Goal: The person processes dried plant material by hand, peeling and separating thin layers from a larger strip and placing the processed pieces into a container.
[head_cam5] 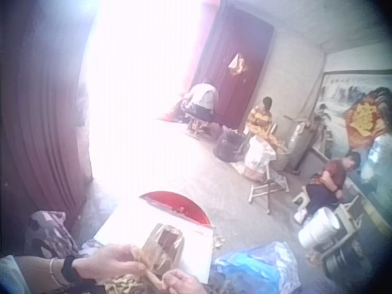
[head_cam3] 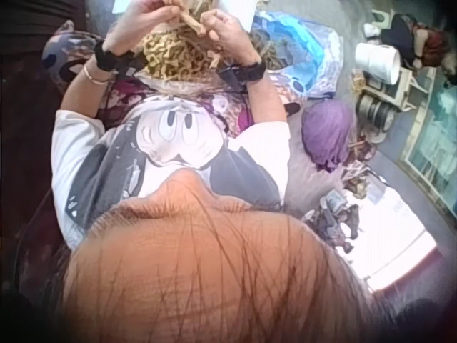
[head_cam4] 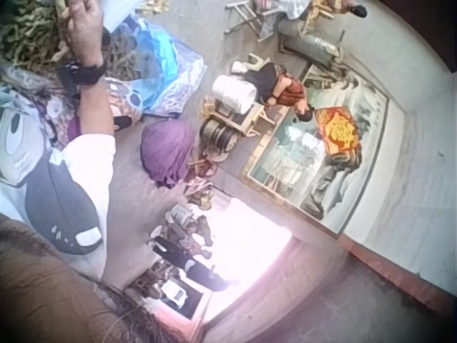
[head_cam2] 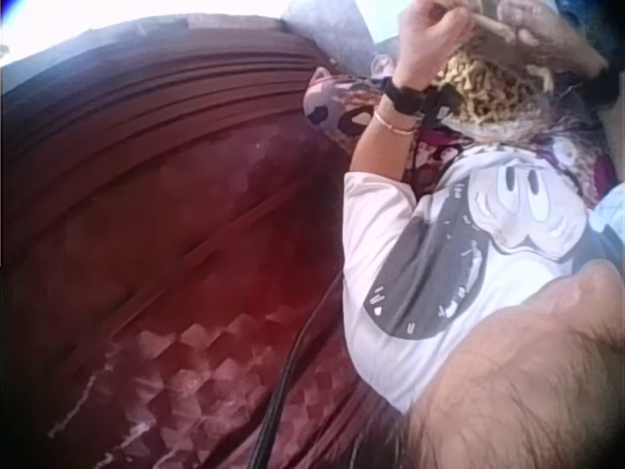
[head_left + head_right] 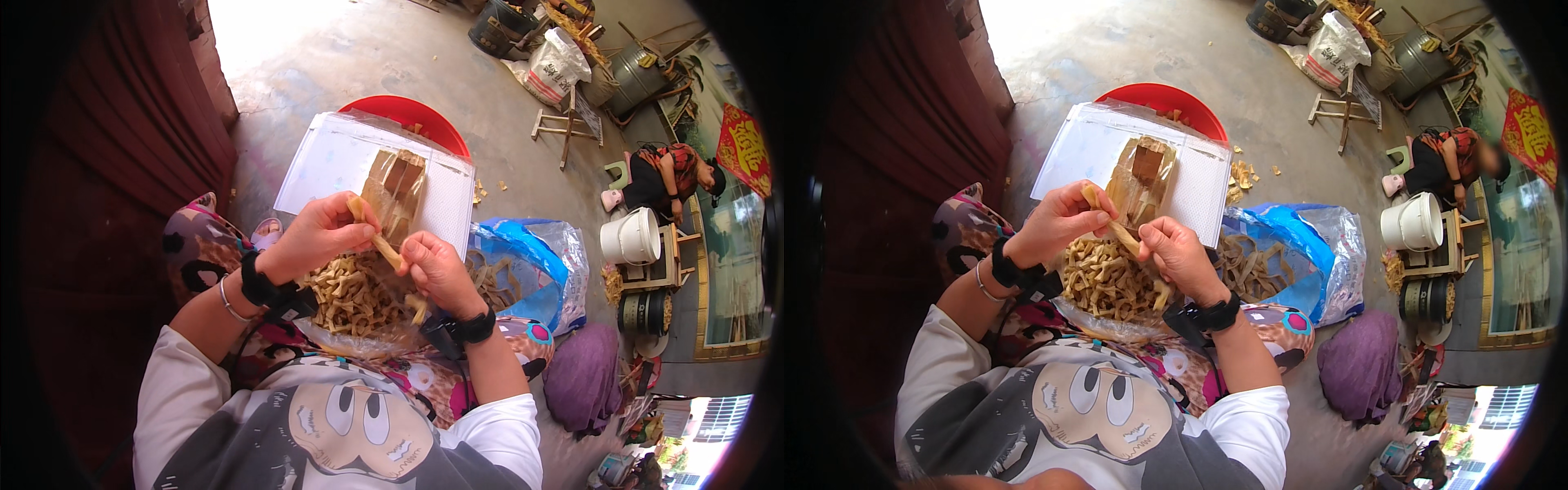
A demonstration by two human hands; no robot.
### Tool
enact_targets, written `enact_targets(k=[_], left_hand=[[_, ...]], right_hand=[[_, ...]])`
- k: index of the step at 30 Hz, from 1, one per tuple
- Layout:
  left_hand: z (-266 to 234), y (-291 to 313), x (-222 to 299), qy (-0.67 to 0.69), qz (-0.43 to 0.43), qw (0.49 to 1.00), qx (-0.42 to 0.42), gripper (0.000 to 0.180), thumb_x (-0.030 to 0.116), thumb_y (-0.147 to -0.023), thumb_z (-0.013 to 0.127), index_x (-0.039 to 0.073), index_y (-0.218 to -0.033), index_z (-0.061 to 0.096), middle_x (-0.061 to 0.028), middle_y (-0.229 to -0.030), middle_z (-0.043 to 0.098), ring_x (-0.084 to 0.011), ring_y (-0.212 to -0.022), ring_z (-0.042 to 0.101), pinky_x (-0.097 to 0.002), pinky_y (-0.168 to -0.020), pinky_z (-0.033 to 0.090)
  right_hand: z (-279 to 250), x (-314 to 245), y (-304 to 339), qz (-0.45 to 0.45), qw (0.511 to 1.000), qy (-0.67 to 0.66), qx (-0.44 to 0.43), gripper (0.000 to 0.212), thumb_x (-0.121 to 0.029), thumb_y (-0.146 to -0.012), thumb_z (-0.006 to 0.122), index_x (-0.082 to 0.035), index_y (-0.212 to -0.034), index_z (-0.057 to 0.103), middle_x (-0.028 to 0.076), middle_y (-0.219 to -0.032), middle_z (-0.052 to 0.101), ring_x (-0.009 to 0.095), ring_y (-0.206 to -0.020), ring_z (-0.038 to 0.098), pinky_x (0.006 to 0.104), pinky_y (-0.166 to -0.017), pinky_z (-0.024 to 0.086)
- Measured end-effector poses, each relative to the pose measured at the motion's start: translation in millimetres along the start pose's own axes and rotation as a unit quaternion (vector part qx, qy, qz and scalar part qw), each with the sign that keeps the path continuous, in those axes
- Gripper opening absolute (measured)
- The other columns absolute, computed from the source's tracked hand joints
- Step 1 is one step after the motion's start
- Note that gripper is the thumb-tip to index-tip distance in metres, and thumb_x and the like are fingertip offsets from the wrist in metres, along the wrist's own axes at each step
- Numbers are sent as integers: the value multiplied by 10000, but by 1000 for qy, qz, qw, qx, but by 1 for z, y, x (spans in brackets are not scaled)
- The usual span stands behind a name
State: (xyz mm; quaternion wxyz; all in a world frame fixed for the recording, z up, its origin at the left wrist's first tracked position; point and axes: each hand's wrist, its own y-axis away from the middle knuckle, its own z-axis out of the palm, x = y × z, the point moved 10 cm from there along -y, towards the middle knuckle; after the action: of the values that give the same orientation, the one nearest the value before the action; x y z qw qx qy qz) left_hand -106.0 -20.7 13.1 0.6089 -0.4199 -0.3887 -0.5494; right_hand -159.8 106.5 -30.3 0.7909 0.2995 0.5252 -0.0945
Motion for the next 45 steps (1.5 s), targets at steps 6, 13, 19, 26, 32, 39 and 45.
enact_targets(k=[6, 13, 19, 26, 32, 39, 45], left_hand=[[6, 0, 5, -80, 7, 996, 40, 67, 42, -890, 581, 14, -950, 572, 3, -840, 577, -54, -778, 543, -211, -704, 472], [-4, -2, -2, -191, -6, 980, 61, 95, 81, -886, 606, 4, -940, 601, 19, -811, 588, -45, -746, 516, -198, -674, 452], [-10, -12, 17, -316, 61, 938, 131, 104, 79, -853, 607, 15, -935, 598, -69, -789, 605, -118, -704, 566, -255, -641, 475], [-3, -18, 19, -479, 132, 854, 155, 104, 78, -789, 592, 29, -876, 563, -136, -812, 596, -320, -736, 597, -377, -654, 486], [-6, 0, 47, -543, 173, 804, 171, 95, 32, -777, 604, 33, -852, 546, -113, -799, 576, -269, -652, 586, -323, -588, 477], [25, 17, -16, -530, 80, 844, -35, 80, 100, -780, 601, 54, -841, 578, -113, -765, 595, -291, -645, 599, -371, -583, 484], [28, 27, -91, -677, -22, 719, -159, 100, 111, -754, 576, 19, -792, 580, -160, -770, 588, -306, -716, 617, -408, -605, 494]], right_hand=[[18, -9, 3, -20, 1000, 13, -18, 234, -230, -952, 533, -35, -1062, 603, 2, -752, 620, 10, -457, 387, 150, -404, 299], [10, -23, 0, -88, 976, 194, 46, 198, -205, -935, 566, -31, -1000, 635, -31, -740, 593, 7, -577, 473, 157, -506, 379], [5, -63, -2, -247, 882, 373, 147, 185, -146, -898, 559, 4, -973, 638, 118, -810, 654, 223, -685, 625, 288, -614, 477], [1, -60, -13, -181, 863, 443, 162, 210, -176, -870, 547, -5, -930, 653, 175, -872, 647, 342, -772, 632, 368, -670, 494], [-62, -61, 4, -115, 888, 362, 259, 218, -105, -885, 499, -5, -993, 660, 135, -806, 672, 234, -641, 635, 314, -569, 493], [-188, -56, 32, -193, 889, 90, 406, 263, -40, -895, 483, 16, -1139, 561, 76, -894, 646, 93, -631, 583, 204, -527, 486], [-200, -19, 60, -17, 921, 176, 349, 161, -109, -901, 521, -16, -980, 626, 45, -821, 657, 68, -587, 567, 189, -496, 458]])
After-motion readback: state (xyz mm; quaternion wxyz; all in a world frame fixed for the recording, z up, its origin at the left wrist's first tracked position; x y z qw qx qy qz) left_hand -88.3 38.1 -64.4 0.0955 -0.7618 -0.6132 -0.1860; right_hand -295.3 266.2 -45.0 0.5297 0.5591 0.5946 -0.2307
